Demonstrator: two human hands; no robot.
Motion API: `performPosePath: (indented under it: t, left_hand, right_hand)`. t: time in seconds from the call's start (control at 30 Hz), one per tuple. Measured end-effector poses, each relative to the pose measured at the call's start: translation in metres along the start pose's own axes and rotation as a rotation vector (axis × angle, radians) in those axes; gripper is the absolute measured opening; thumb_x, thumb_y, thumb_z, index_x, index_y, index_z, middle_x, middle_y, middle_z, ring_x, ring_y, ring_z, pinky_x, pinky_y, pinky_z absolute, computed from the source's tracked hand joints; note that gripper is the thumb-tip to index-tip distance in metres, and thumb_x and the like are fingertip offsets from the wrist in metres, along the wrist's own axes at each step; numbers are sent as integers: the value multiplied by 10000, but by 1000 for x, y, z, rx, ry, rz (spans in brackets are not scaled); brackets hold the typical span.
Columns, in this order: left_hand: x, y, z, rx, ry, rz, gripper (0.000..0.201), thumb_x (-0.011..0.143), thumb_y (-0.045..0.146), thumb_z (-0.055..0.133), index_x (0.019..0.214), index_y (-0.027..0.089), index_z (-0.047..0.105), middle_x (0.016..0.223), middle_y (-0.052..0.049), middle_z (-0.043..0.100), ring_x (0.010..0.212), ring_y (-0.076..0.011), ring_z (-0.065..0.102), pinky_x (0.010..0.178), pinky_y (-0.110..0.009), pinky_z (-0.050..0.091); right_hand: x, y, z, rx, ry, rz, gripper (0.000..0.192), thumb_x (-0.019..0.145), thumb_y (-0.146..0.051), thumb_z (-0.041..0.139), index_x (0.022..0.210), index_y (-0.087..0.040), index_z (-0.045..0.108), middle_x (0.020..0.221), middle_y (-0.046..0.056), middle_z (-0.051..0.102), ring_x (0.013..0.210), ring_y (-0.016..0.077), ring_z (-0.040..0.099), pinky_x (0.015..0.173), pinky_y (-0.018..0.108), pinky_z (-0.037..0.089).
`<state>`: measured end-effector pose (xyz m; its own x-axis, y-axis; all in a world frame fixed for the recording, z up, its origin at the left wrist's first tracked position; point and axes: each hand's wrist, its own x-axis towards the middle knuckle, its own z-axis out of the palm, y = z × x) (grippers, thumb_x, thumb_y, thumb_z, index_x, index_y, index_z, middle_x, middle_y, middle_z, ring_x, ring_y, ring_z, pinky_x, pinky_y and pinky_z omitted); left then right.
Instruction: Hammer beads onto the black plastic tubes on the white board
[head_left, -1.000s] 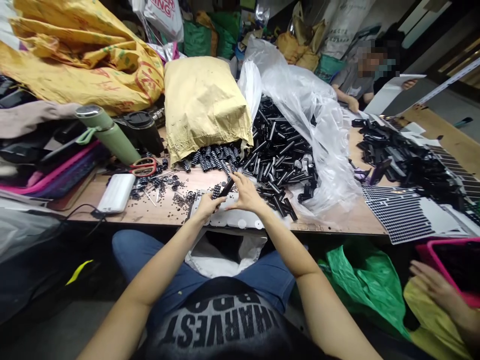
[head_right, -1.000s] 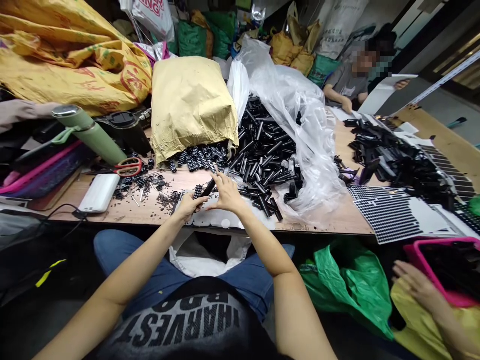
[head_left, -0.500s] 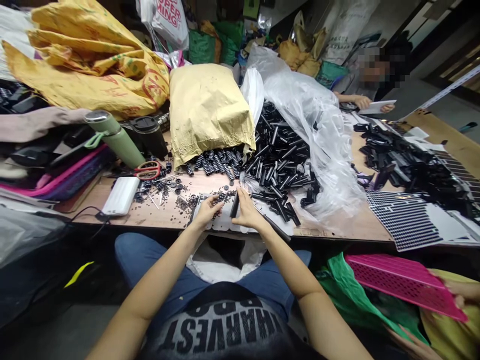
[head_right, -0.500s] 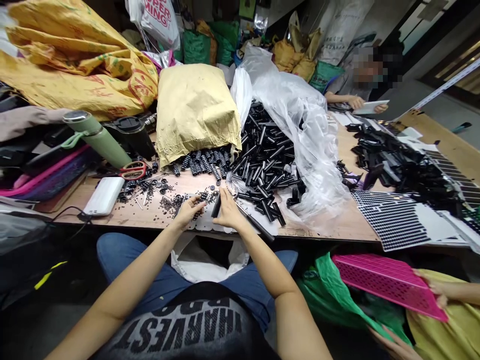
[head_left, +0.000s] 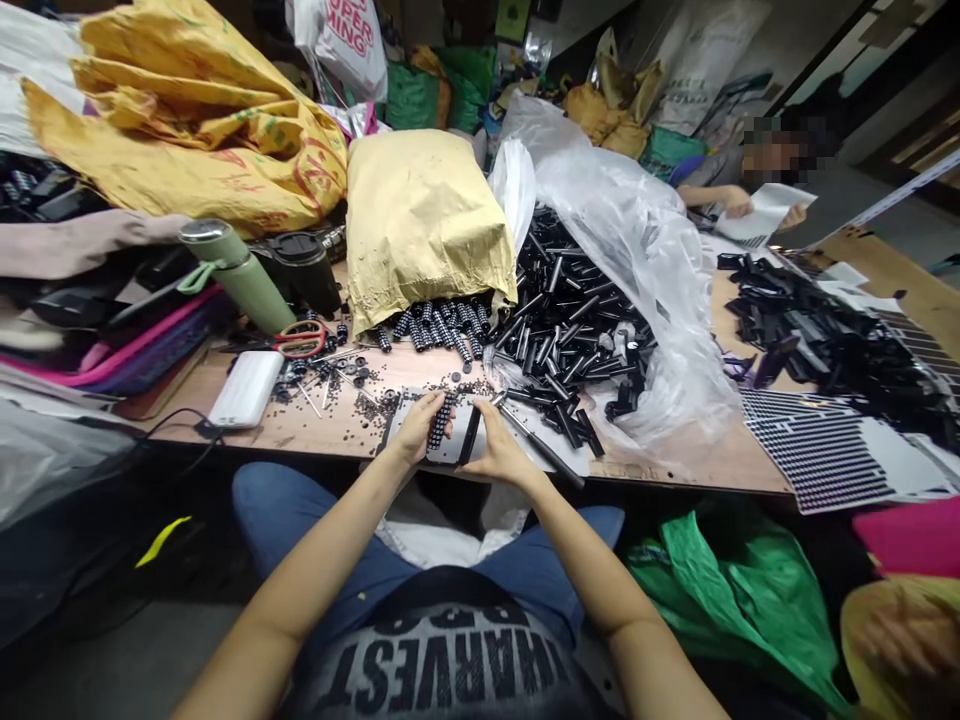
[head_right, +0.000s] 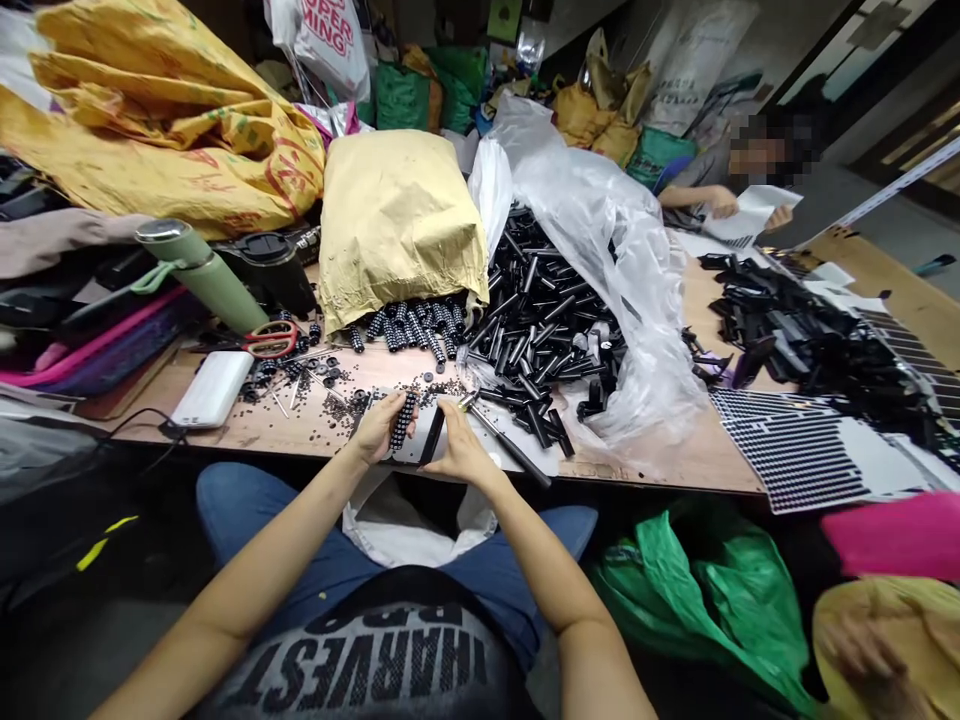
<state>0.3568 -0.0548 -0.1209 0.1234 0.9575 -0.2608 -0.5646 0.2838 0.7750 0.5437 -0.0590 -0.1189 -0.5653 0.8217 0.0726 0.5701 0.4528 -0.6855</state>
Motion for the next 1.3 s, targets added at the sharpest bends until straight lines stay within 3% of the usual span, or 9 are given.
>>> performPosePath:
  t: [0.27,0.53,0.67,0.8,0.9,0.97,1.03,1.2,1.3]
  left_hand:
    - [-7,2,10,14,20,7,629,781,591,642,1217,151,528,514,81,436,302,-41,287,309,-151,195]
    - [-5,-3,17,12,116,96,639,682,489,760,1185,122,616,740,-1,599,406,-63,488,359,-181,323]
    - [1,-7,-3,162,226,120,561,738,538,681,1093,105,658,703,0,580,396,-69,466,368,-195,308]
    - [6,-14,-29,612,326,205,432,849,501,553,1005,123,692,694,-13,605,409,-95,475,407,-224,356]
    - [15,-18,-32,937,281,322,389,905,434,497,1070,144,697,916,-88,705,738,-198,662,679,-292,513]
    - [26,-16,-26,1134,267,392,389,919,394,489,1147,145,680,1125,-128,686,1022,-261,644,891,-360,490]
    - [38,-9,-17,1288,259,383,417,930,384,471,1209,133,653,1215,-155,646,1115,-304,606,952,-423,461]
    - [52,7,-7,1224,253,357,413,931,395,466,1174,129,669,1211,-139,651,1138,-292,593,972,-401,452]
    - [42,5,-9,1054,234,307,422,912,435,486,1125,129,683,1011,-117,703,850,-225,668,786,-326,522]
  right_hand:
    - [-10,-1,-3,25,74,-99,1192,576,-434,851,1497,-199,130,1491,200,297,1426,327,278,1171,506,283]
    - [11,-25,-16,42,157,-270,1167,625,-459,829,1505,-218,101,1499,184,307,1424,304,297,1166,480,309]
    - [8,-7,-13,-19,192,-143,1183,594,-466,845,1500,-204,130,1481,191,329,1409,320,318,1172,505,288]
    - [-18,24,-10,-106,203,54,1160,568,-462,856,1484,-181,201,1459,198,362,1386,342,343,1162,536,287]
    - [-39,44,-14,-155,257,175,1164,556,-481,856,1480,-170,220,1459,199,370,1381,348,348,1150,543,300]
    - [-45,55,-22,-194,313,238,1159,557,-506,848,1478,-160,235,1452,203,381,1375,352,357,1145,546,304]
    - [-45,65,-36,-239,361,291,1155,561,-534,838,1475,-139,251,1445,214,393,1369,360,362,1143,548,298]
    - [-15,73,-69,-407,434,345,1134,628,-576,786,1480,-72,234,1519,240,284,1413,376,258,1151,536,258]
    - [24,65,-65,-459,374,288,619,909,-468,519,1407,-121,397,1444,174,437,1333,286,381,1109,446,332]
